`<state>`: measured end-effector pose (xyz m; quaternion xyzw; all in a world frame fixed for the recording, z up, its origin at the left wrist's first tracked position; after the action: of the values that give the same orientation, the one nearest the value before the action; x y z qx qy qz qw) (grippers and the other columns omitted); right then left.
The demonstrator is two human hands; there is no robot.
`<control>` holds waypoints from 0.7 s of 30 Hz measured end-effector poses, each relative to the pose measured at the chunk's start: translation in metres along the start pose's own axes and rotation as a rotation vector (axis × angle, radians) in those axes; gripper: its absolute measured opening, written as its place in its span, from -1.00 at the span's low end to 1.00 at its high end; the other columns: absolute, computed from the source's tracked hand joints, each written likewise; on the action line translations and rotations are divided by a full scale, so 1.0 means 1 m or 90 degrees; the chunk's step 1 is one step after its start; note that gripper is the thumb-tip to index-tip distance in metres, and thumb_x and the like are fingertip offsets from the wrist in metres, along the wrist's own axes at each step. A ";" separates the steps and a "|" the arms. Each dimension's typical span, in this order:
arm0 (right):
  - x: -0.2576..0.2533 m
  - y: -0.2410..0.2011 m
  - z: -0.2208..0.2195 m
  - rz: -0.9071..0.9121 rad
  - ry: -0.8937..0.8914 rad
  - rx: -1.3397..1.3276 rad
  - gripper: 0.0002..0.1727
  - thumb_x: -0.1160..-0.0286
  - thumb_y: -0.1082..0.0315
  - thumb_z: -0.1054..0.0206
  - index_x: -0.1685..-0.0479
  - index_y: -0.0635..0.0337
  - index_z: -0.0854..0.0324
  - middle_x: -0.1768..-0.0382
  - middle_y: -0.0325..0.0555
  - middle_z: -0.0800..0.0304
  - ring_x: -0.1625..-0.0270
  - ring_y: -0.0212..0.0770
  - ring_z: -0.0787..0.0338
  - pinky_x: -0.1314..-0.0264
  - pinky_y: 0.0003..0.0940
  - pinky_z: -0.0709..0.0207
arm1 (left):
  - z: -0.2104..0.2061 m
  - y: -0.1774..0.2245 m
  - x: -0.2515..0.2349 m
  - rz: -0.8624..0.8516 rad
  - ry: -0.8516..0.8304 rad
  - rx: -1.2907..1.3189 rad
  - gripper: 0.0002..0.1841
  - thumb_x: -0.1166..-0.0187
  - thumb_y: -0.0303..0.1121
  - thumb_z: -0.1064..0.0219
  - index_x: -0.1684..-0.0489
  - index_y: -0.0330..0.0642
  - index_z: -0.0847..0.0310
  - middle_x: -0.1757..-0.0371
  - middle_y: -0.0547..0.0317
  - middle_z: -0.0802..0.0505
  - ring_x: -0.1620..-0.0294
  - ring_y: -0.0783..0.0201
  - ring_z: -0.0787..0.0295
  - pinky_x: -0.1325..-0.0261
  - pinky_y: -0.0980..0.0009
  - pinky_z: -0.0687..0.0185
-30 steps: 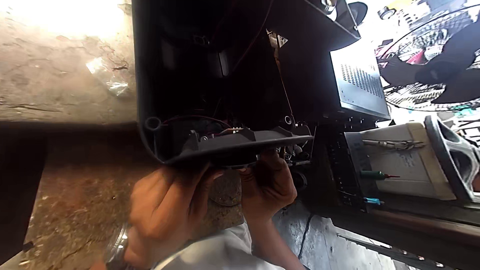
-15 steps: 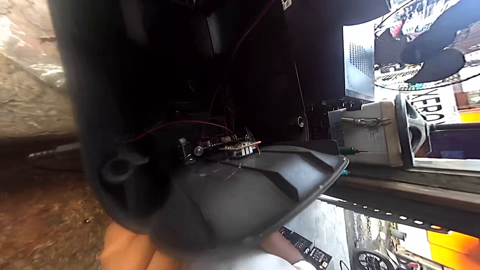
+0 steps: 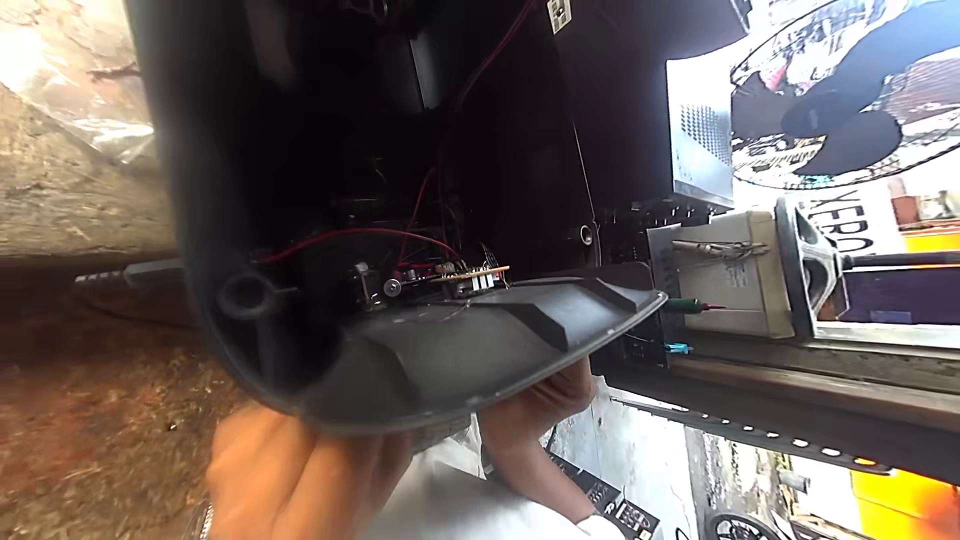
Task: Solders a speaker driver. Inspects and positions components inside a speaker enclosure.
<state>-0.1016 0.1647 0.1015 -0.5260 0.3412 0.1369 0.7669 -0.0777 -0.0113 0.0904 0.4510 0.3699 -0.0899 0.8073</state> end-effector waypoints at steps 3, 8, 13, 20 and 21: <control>-0.001 0.000 -0.001 -0.001 0.009 -0.008 -0.57 -0.28 0.34 -0.67 -0.18 -0.08 -0.78 -0.02 -0.47 -0.91 -0.12 -0.48 -0.86 -0.24 -0.44 -0.78 | -0.001 0.003 -0.003 0.011 0.012 -0.006 -0.81 -0.62 -0.24 -0.43 0.15 -0.19 -0.74 0.36 0.11 -0.82 0.30 0.34 -0.72 0.20 0.48 -0.48; -0.003 0.001 0.000 -0.011 0.000 -0.055 -0.56 -0.27 0.30 -0.69 -0.20 -0.07 -0.79 -0.04 -0.39 -0.92 -0.11 -0.42 -0.87 -0.21 -0.39 -0.80 | 0.000 0.007 -0.008 0.034 0.012 0.001 -0.82 -0.59 -0.26 -0.45 0.24 -0.21 -0.75 0.39 0.07 -0.84 0.34 0.33 -0.74 0.25 0.46 -0.49; -0.006 0.001 -0.002 -0.026 -0.005 -0.093 -0.59 -0.26 0.32 -0.69 -0.13 0.04 -0.78 0.02 -0.27 -0.92 -0.05 -0.32 -0.90 -0.17 -0.31 -0.84 | -0.001 0.009 -0.012 0.047 0.023 -0.001 -0.81 -0.57 -0.27 -0.48 0.27 -0.22 -0.76 0.44 0.09 -0.83 0.39 0.38 -0.75 0.31 0.49 -0.53; -0.016 0.000 -0.005 -0.042 -0.025 -0.146 -0.54 -0.19 0.43 -0.70 -0.13 0.15 -0.71 0.04 -0.14 -0.90 0.05 -0.22 -0.93 -0.04 -0.25 -0.91 | 0.002 0.013 -0.021 0.079 -0.013 0.027 -0.82 -0.57 -0.27 -0.47 0.23 -0.22 -0.81 0.32 0.14 -0.92 0.30 0.48 -0.85 0.23 0.53 -0.71; -0.017 0.000 -0.005 -0.043 -0.029 -0.147 -0.54 -0.18 0.44 -0.70 -0.13 0.17 -0.70 0.05 -0.12 -0.90 0.09 -0.21 -0.93 0.01 -0.25 -0.92 | 0.002 0.014 -0.021 0.079 -0.017 0.014 -0.81 -0.57 -0.26 -0.46 0.26 -0.22 -0.81 0.35 0.15 -0.91 0.34 0.50 -0.83 0.27 0.54 -0.69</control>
<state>-0.1157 0.1625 0.1117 -0.6187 0.2876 0.1613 0.7131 -0.0847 -0.0089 0.1152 0.4804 0.3295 -0.0496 0.8113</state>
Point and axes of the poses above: each hand's wrist, its own x-axis away from the middle knuckle, its own z-axis out of the back of the hand, y = z × x, the point moved 2 cm from there along -x, towards the middle knuckle
